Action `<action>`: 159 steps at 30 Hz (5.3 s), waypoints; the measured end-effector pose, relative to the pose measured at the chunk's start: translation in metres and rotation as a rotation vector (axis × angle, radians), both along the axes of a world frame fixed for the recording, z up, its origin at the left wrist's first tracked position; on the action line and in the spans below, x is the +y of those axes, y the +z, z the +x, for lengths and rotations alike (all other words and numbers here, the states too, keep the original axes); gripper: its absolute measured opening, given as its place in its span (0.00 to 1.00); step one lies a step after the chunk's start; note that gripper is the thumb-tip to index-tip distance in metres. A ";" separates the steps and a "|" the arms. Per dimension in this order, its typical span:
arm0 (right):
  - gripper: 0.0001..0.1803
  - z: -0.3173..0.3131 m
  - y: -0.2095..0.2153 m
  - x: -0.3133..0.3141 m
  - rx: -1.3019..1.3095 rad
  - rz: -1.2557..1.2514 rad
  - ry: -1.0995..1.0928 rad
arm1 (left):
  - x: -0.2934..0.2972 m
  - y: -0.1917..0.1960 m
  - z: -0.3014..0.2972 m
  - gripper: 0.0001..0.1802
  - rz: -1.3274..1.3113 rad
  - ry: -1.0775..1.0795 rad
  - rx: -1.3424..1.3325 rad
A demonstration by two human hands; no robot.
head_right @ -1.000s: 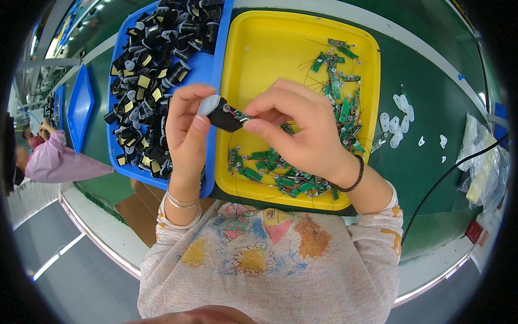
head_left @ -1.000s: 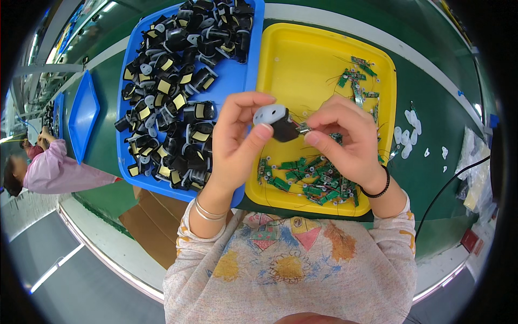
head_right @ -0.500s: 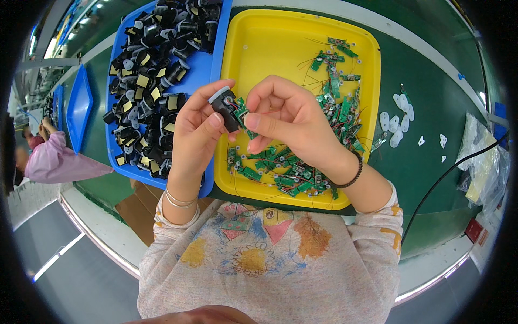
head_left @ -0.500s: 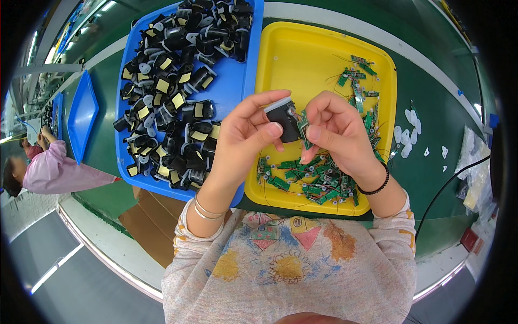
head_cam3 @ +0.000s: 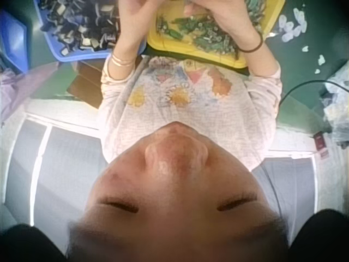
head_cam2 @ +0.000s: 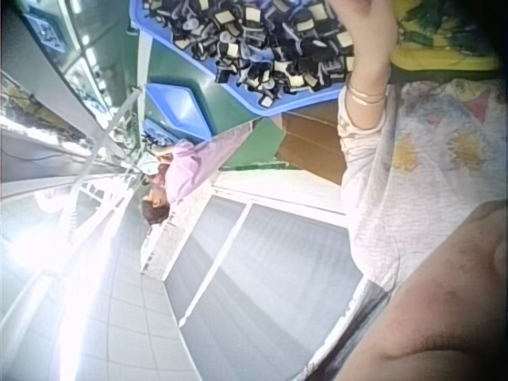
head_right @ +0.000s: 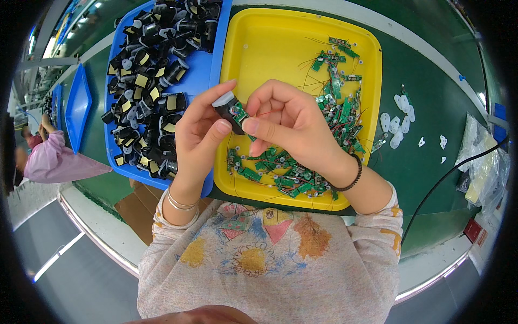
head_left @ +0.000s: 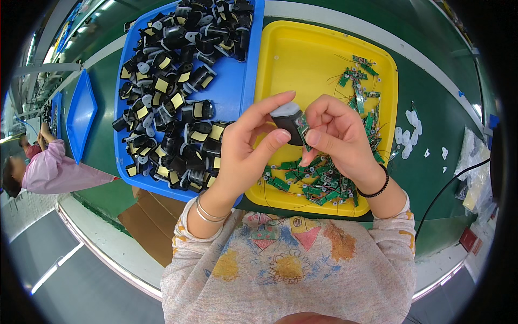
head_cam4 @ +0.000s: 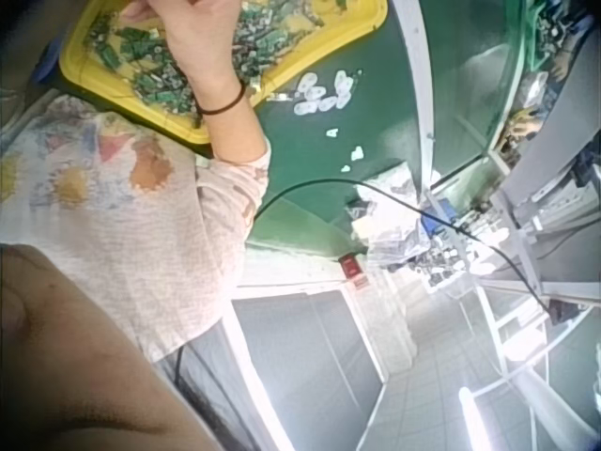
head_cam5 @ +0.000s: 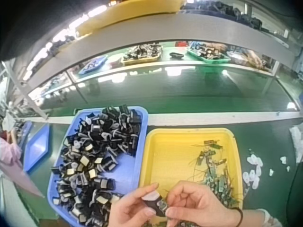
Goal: The person repeatedly picks up small green circuit boards from a yellow tray and black plastic housings from a blue bin. They insert the circuit boards into the housings, aligning the components, and then place the assembled units back into the blue bin. The process is continuous and repetitive throughout the clip.
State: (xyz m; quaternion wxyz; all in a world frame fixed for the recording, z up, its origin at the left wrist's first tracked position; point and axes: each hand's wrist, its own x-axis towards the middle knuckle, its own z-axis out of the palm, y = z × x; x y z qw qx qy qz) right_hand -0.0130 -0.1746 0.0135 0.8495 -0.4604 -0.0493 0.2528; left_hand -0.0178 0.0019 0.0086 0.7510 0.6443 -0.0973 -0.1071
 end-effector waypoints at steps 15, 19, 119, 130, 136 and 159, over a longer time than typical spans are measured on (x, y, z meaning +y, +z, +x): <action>0.06 -0.006 0.004 0.009 -0.920 -0.820 -0.292 | -0.004 -0.002 0.002 0.28 -0.012 -0.033 -0.212; 0.06 -0.007 0.003 0.008 -0.979 -0.847 -0.268 | 0.002 -0.003 0.003 0.28 -0.030 -0.106 -0.188; 0.06 0.015 -0.016 0.005 -0.385 -0.519 -0.396 | 0.018 0.002 0.018 0.13 0.212 0.027 -0.435; 0.06 0.018 -0.015 0.001 -0.572 -0.672 -0.344 | 0.030 0.001 0.019 0.12 0.164 -0.205 -0.223; 0.05 0.017 -0.014 0.000 -0.391 -0.567 -0.204 | 0.025 0.004 0.018 0.12 0.037 -0.043 -0.217; 0.07 0.022 -0.017 -0.003 -0.652 -0.636 0.055 | 0.048 -0.010 0.024 0.20 -0.364 -0.423 0.155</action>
